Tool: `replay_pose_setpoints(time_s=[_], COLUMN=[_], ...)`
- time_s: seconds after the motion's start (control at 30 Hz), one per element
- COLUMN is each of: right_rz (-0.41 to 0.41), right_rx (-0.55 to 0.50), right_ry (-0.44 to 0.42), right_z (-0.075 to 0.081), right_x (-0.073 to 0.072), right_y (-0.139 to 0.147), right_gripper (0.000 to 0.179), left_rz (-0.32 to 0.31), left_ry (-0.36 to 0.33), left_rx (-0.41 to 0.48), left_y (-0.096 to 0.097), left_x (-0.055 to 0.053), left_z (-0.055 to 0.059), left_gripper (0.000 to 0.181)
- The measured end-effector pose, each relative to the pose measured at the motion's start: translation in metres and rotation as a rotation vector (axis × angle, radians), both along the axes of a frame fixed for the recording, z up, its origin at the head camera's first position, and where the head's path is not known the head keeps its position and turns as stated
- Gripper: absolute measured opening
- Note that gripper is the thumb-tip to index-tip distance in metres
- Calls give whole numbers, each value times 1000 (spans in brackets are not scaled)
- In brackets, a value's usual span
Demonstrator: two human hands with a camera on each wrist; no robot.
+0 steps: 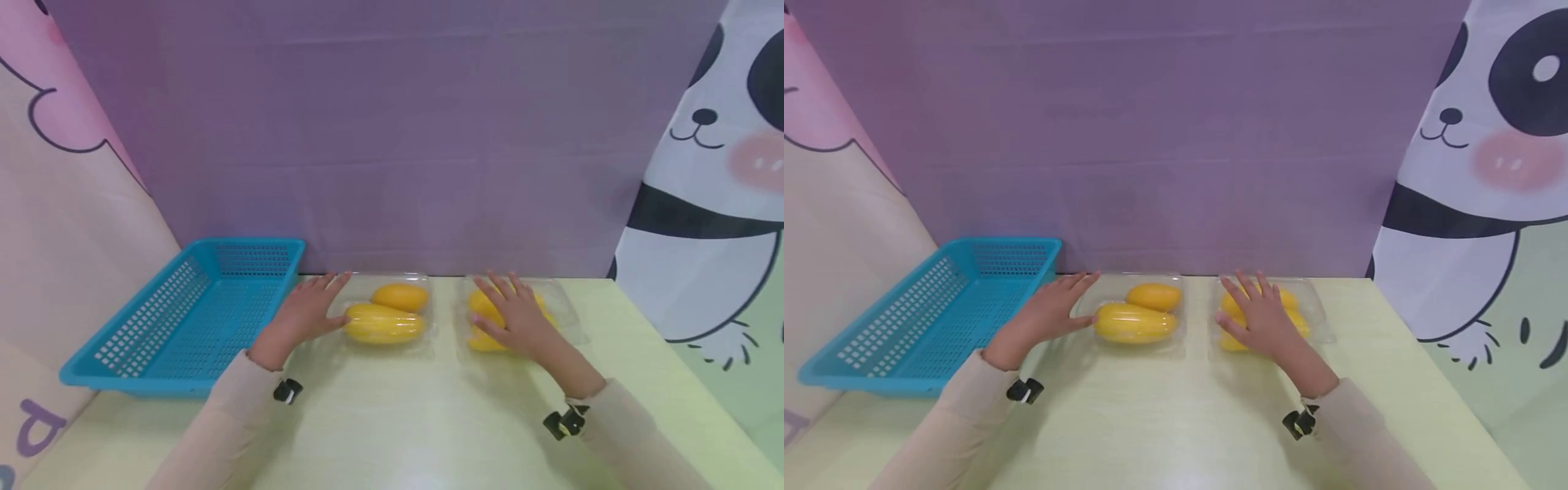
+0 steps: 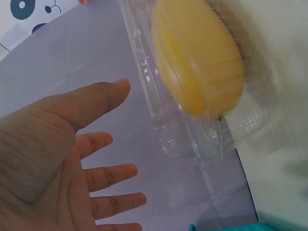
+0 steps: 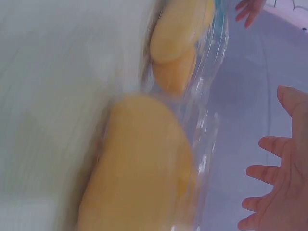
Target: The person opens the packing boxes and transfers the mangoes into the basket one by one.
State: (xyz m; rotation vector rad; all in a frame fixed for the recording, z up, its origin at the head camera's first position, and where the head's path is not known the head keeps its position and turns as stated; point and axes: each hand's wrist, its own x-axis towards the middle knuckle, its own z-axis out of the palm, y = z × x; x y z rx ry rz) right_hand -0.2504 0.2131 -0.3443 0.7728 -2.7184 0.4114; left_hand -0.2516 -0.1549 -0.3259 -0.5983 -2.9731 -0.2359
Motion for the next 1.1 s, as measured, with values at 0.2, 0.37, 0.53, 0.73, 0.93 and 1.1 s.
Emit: replay_pose_setpoints(time_s=[0.2, 0.37, 0.53, 0.73, 0.93, 1.1], right_rz=[54, 70, 105, 150, 117, 101], right_rx=[-39, -89, -130, -147, -167, -220], right_ry=[-42, -117, -158, -150, -175, -201], right_z=[-4, -6, -9, -14, -21, -26], right_x=[7, 9, 12, 15, 20, 21], right_y=[-17, -30, -41, -56, -69, -79], right_gripper=[67, 70, 71, 72, 77, 81], left_rz=[-19, -28, -42, -42, -41, -46], left_ry=[5, 2, 14, 34, 9, 2], left_rx=[-5, -11, -13, -5, -14, -17], left_y=[0, 0, -1, -1, 2, 3], left_x=[1, 2, 2, 3, 3, 1], left_z=[0, 1, -1, -5, -6, -10], left_gripper=[77, 77, 77, 78, 78, 77])
